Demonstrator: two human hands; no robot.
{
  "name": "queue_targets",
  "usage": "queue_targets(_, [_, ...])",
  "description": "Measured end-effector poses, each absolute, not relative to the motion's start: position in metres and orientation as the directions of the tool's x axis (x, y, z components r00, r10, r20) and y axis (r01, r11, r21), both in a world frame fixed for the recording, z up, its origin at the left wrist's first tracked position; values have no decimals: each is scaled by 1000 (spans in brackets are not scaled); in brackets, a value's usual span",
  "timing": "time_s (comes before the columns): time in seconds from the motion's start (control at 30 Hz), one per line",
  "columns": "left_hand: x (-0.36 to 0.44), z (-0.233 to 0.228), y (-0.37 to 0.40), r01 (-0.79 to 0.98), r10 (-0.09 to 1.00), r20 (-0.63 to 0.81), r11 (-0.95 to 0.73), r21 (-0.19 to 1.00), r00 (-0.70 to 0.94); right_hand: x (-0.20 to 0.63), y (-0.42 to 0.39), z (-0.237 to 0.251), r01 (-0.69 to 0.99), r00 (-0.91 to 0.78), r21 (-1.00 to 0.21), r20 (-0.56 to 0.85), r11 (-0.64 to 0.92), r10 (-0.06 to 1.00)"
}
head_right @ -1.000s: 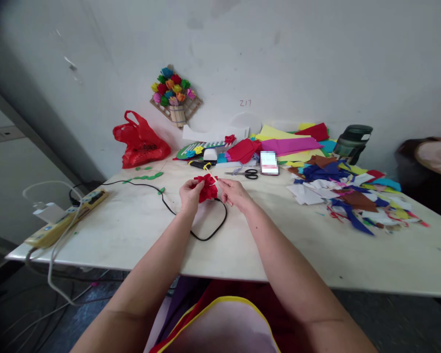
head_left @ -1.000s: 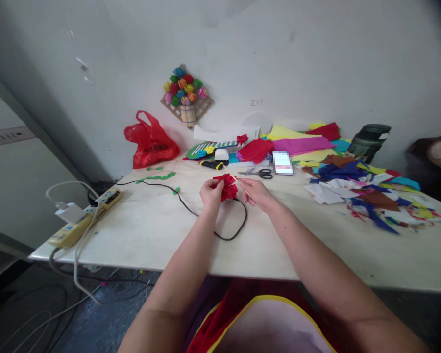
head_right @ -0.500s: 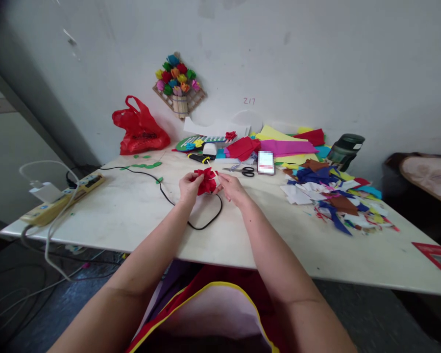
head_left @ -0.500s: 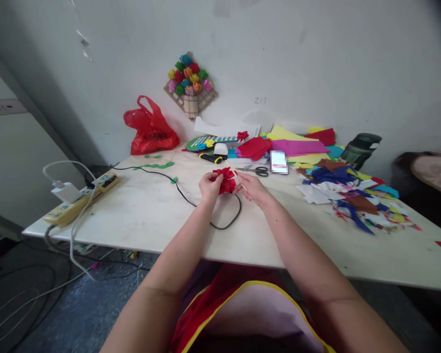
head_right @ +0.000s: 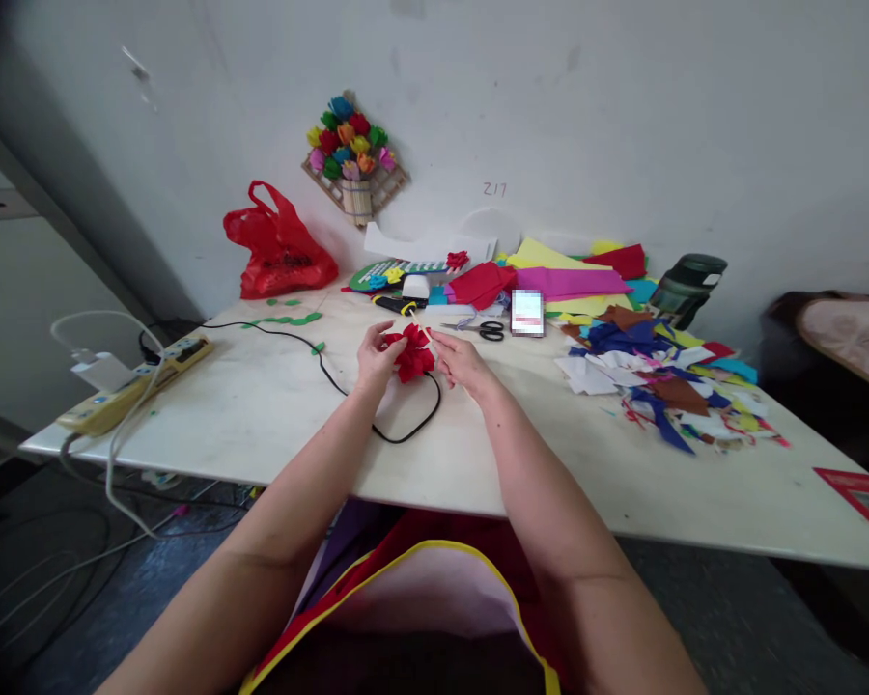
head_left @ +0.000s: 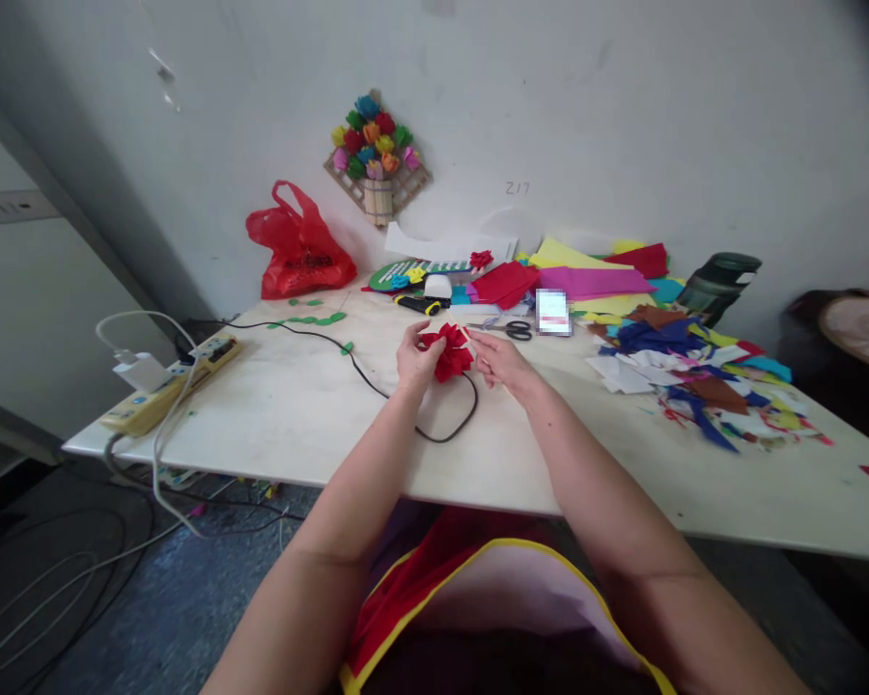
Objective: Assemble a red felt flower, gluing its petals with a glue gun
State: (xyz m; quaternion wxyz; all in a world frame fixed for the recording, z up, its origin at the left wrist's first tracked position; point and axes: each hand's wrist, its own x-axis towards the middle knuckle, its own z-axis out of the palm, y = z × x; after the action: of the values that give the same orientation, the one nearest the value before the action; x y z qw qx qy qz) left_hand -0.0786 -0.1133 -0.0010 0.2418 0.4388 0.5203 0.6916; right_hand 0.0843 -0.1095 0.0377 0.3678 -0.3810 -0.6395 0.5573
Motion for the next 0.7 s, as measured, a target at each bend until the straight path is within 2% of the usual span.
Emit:
queue_targets(0.3, [-86,10,-124,35,895,395,-397,917,-207,91,-109,40,89,-546,-991,33,97,837])
queue_targets(0.5, [-85,18,-130,32,949,261,-260,965,-175,97,-106,42,110,-587,-990,7,88,810])
queue_targets(0.7, [-88,20,-131,71,954,239,-229,971,-179,99,-100,39,171,-599,-973,21,154,800])
